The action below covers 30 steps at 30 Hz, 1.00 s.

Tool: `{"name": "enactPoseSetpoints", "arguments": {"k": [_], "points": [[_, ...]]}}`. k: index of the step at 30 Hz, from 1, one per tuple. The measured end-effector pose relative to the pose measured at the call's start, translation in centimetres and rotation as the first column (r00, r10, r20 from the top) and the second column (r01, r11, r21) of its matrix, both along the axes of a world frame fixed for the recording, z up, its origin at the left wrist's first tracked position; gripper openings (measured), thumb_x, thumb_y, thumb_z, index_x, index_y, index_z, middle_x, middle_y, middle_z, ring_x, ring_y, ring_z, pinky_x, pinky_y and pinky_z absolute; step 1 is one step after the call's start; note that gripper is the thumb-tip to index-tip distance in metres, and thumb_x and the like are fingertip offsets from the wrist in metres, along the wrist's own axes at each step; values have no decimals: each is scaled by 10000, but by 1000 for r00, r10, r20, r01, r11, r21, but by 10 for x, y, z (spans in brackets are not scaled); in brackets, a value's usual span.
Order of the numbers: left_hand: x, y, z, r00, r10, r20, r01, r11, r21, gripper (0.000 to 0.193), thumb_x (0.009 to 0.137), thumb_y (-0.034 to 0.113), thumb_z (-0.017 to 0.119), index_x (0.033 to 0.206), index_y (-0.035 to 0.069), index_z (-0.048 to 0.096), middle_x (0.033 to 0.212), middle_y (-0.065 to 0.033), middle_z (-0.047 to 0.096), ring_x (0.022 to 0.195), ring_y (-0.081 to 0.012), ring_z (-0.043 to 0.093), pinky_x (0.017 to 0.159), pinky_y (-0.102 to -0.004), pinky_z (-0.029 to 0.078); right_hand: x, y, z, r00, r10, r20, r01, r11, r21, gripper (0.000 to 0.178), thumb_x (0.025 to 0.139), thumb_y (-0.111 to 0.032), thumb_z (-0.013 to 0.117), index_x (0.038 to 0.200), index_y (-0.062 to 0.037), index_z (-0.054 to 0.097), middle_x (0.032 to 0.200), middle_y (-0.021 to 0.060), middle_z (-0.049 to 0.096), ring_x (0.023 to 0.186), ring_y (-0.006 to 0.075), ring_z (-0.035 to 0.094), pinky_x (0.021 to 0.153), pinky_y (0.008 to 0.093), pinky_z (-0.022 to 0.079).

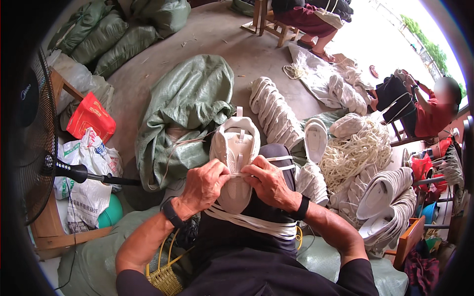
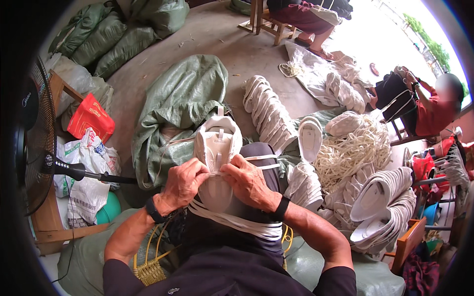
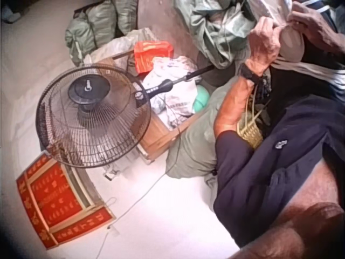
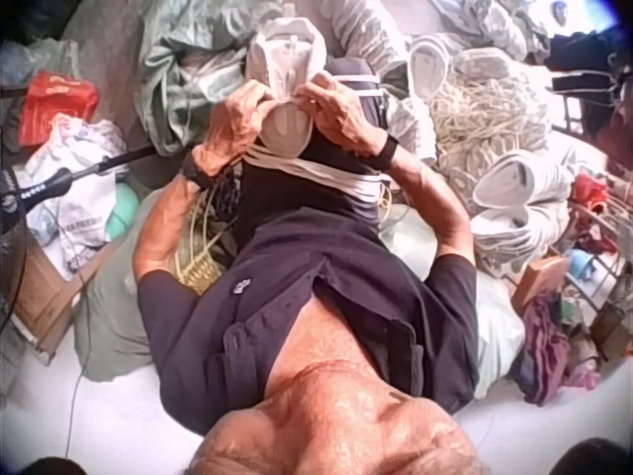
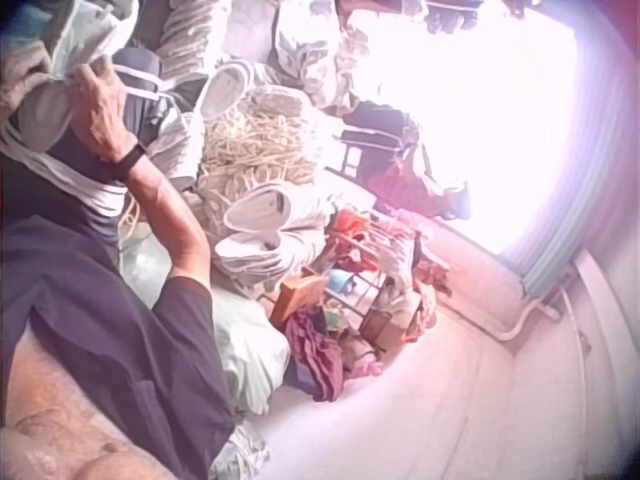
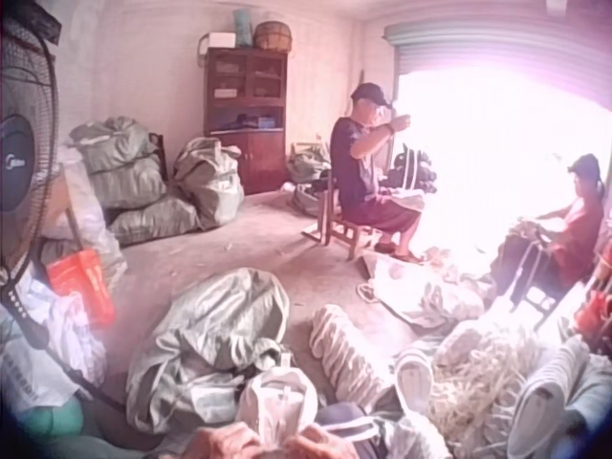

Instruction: Lacing a white sneaker by hand in a shoe manufacturing environment.

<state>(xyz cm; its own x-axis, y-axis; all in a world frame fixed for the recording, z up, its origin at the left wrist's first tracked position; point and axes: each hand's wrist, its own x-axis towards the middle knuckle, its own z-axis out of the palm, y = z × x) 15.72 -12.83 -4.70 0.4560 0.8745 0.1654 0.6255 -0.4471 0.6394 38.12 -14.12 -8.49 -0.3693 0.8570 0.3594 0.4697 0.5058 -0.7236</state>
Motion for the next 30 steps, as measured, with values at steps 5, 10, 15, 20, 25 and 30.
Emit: {"name": "enactPoseSetpoints", "arguments": {"k": [5,10,15,20,25,30], "points": [[0,-2,-9,986,66,154,-55,996,-71,105,848,68,724,898,50,633,837,-80,652,756,-284,656,668,-392,513,-2,-1,7,998,23,60,-26,999,40,196,828,-56,720,1010,-55,649,886,119,560,777,319,616,688,412,501],[0,1,-12,966,131,225,-81,972,-222,100,857,59,716,926,40,647,852,-85,662,753,-253,651,681,-356,508,-7,4,6,981,-60,187,57,998,19,169,807,-96,687,915,-49,566,863,107,519,762,312,592,649,444,465],[-1,0,-27,944,139,299,-57,962,-266,104,897,47,696,975,11,638,877,-74,647,724,-164,604,676,-305,506,23,12,28,872,-25,488,-151,936,319,176,780,-123,632,921,-35,575,897,96,512,851,255,573,722,396,445],[6,-5,-24,955,110,275,-57,979,-195,182,854,36,733,991,15,617,886,-65,625,713,-160,606,668,-307,511,37,6,28,830,-51,555,-181,917,355,156,779,-119,636,902,-36,588,878,85,504,824,229,567,710,375,441],[8,-8,-15,963,144,229,-92,970,-224,241,802,79,777,970,43,608,865,-61,621,695,-197,624,661,-340,517,52,8,34,793,-106,600,-139,927,347,162,783,-100,638,914,-21,585,879,99,539,815,239,595,699,383,460],[14,-7,-5,965,141,223,-119,987,-110,197,809,26,752,954,32,619,833,-49,609,643,-169,571,617,-313,490,80,15,26,824,-317,469,85,888,452,81,835,-10,627,870,-45,563,696,78,558,649,275,616,611,406,472]]}}
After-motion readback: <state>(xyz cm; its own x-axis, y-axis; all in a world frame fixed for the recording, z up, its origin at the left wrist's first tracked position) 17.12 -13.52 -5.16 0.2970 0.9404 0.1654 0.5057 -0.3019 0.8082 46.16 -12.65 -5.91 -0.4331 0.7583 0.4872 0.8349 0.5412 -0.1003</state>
